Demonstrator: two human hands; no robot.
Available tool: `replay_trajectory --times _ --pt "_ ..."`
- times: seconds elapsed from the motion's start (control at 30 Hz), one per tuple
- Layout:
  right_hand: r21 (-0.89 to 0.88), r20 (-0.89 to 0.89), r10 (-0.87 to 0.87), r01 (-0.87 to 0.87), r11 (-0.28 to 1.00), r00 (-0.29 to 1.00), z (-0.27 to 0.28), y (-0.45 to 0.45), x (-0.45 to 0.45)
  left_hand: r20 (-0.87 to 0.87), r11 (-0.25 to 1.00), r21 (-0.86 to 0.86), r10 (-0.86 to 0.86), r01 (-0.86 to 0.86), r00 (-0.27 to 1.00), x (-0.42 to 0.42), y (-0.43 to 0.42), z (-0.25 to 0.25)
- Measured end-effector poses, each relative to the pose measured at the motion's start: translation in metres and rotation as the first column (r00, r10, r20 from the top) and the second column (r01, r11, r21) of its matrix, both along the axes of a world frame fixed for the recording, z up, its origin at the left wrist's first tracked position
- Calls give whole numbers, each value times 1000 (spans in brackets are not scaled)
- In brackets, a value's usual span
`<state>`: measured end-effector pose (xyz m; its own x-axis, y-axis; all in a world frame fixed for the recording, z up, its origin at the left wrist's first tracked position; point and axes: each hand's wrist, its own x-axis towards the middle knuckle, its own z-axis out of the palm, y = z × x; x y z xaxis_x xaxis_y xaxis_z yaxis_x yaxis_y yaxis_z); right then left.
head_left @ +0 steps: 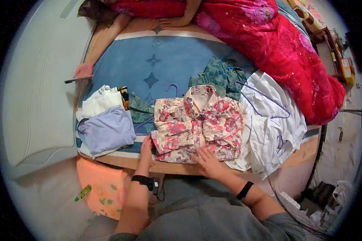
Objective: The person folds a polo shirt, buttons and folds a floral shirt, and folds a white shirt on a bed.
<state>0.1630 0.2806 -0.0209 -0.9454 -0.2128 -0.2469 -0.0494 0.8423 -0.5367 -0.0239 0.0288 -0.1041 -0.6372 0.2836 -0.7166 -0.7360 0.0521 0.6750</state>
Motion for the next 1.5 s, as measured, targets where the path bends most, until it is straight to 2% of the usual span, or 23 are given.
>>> replay_trajectory --times 0.1,0.13,0.17,0.23,0.33,0.43,0.5,0.57,0.6,0.63,0.7,0.8,0.9,0.97,1.0,1.07,1.1,1.17,1.23,1.3,1.4,1.47,1.5 --pt "-116 -19 -21 18 993 1000 9 -20 -22 31 983 -87 -161 163 986 -11 31 11" --pt "-116 -29 -22 18 993 999 13 -24 -29 -256 914 -230 -389 335 885 -11 42 23" --pt "-130 -47 -23 17 991 999 14 -30 -34 -261 928 -209 -358 309 897 -5 38 7" --pt "-127 -15 -49 47 991 999 15 -39 -38 -266 813 -461 -508 355 819 -5 49 26" --pt "-201 -40 -57 47 978 998 11 -43 -41 -363 895 -347 -403 280 840 1 44 -1" --pt "-239 -49 -53 40 970 997 17 -40 -44 -427 892 -346 -426 292 797 3 74 57" --pt "-276 -72 -123 99 956 990 24 -40 -52 -405 883 -361 -439 301 802 13 83 54" --pt "-301 -70 -222 191 934 973 26 -43 -55 -432 951 -237 -286 198 855 26 100 53" --pt "-285 -92 -263 227 931 961 23 -46 -57 -387 980 -110 -194 163 902 28 111 71" --pt "-265 -115 -301 263 928 947 19 -47 -57 -154 998 58 -3 12 988 33 121 93" --pt "-187 -152 -300 271 944 942 14 -45 -60 109 939 303 135 -163 985 37 111 91" --pt "-147 -214 -253 224 963 944 -5 -33 -62 205 820 483 235 -307 950 36 110 98" --pt "-231 -360 -252 176 957 898 -20 -23 -62 383 665 658 107 -352 918 23 101 68" --pt "-438 -395 -370 181 881 841 -31 -26 -59 456 647 636 125 -421 881 8 99 55" --pt "-439 -393 -375 187 879 840 -19 -22 -56 341 781 513 194 -355 920 -1 105 50" --pt "-668 -240 -623 339 663 744 6 -11 -45 69 942 194 266 -275 961 -9 140 69" --pt "-667 -237 -626 344 661 743 7 -4 -37 72 943 192 262 -272 962 -9 163 91" --pt "-713 438 -681 688 135 587 8 12 -14 -230 965 261 25 37 973 -7 202 119" --pt "-787 583 -671 523 -326 459 26 38 5 -414 949 189 -158 254 897 7 238 125" --pt "-675 683 -638 640 -368 355 -18 60 41 -445 815 350 -289 462 847 27 267 118" --pt "-568 815 -530 498 -655 233 -13 94 65 -566 803 164 -399 573 721 46 275 99" --pt "-503 852 -490 545 -671 184 -16 108 73 -715 729 -345 -612 591 338 48 255 73" --pt "-431 886 -444 592 -681 135 -20 111 76 -712 725 -348 -617 594 336 51 242 65"
